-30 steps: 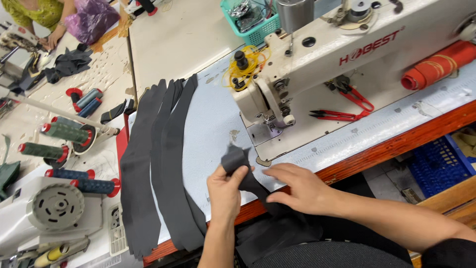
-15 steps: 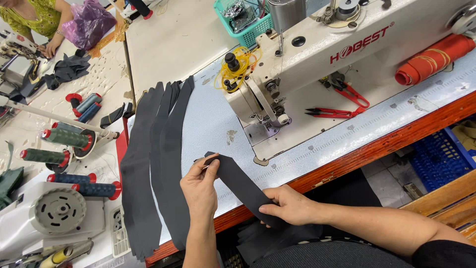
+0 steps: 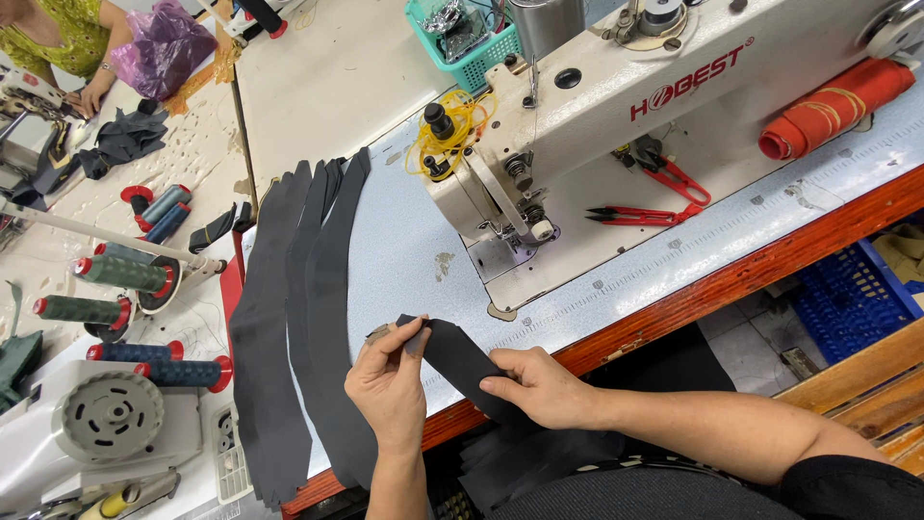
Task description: The person repeatedly picks up long dark fabric strips, folds them lengthwise, and sews them on a Hobest industrial sewing machine. After each strip is stitched, the person cuts the thread and places the finished piece aside, then repeats the process with the next strip.
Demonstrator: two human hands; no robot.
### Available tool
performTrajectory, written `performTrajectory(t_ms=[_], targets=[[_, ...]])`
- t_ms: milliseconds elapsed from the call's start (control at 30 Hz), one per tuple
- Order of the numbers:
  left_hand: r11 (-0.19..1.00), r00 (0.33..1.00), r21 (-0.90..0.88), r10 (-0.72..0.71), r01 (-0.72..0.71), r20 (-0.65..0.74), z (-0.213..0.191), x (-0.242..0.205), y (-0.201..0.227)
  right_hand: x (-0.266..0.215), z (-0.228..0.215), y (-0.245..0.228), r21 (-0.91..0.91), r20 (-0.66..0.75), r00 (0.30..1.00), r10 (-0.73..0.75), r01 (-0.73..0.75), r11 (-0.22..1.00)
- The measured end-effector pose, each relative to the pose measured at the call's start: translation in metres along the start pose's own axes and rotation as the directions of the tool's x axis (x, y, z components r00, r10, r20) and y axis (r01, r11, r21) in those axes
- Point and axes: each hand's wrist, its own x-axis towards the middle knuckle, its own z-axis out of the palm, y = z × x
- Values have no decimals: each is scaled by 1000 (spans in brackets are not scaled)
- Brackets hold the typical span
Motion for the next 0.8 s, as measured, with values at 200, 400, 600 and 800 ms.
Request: performTrajectory(t_ms=[200,400,600,800], targets=[[998,999,-58,-33,34,15,1,-1,-3,11,6,-2,139,-11,999,-44,45,989],[991,993,-90,-105,100,-54,1,-3,-12,17,14,-26,190,-53,998,-17,26,981],[987,993,-139,-97,86,-73,1,-1,-12,22,18,-18,198,-63,997,-51,62,978],[981,993,-184,-85,67,-87,3,0,-9,24,15,-19,162,-34,994,-102,106,981]])
